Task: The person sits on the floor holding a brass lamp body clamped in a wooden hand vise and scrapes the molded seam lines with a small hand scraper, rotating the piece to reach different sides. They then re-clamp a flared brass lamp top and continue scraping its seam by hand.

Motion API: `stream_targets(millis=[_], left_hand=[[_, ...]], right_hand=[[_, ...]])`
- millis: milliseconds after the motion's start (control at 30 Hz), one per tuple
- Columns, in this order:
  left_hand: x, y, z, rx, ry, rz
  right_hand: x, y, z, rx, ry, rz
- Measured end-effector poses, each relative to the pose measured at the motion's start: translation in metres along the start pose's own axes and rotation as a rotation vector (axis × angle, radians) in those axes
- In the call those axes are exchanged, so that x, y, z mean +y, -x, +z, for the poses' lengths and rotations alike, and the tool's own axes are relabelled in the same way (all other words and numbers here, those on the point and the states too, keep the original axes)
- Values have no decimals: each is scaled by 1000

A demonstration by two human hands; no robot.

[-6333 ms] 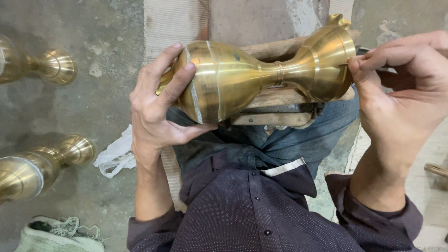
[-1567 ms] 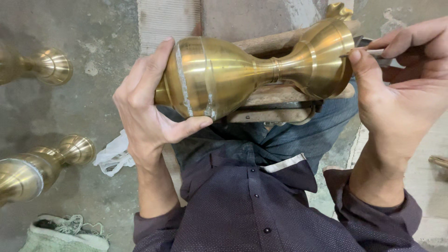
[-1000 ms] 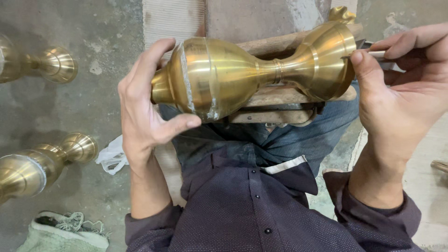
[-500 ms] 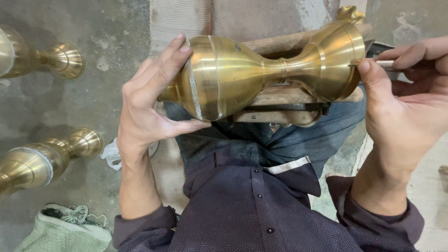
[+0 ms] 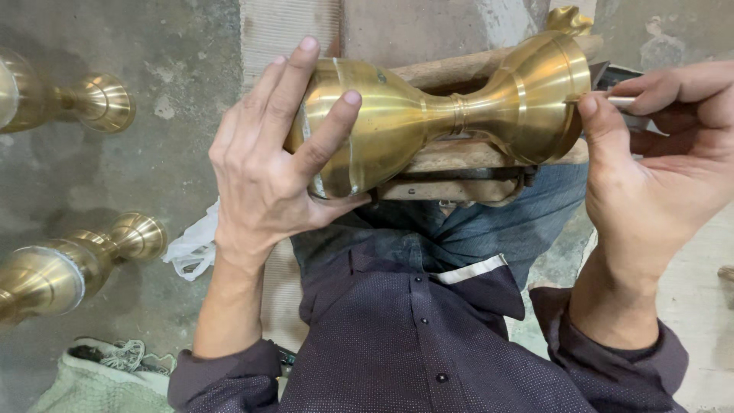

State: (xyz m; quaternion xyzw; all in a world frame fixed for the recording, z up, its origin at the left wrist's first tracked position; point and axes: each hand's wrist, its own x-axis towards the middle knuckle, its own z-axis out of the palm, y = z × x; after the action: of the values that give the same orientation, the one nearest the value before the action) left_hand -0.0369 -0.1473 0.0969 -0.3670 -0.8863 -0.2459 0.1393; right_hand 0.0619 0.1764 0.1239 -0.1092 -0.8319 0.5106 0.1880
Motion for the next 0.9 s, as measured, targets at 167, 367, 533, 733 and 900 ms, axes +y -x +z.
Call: stream_targets(millis=[167,367,533,733,900], left_hand=[[-1,4,3,41,-18,9],[0,5,4,46,-4,-5],[-2,5,4,39,15,7],[-3,5,7,58,4,14],[-2,5,8,61,-2,-4]], right_hand=[[3,1,0,-27,-10,-28],[3,-1,0,-23,-49,-48],[6,-3,1,0,-40,-24],[6,0,-2,-39,-5,-40],[4,-1,-2,-45,5,-52]])
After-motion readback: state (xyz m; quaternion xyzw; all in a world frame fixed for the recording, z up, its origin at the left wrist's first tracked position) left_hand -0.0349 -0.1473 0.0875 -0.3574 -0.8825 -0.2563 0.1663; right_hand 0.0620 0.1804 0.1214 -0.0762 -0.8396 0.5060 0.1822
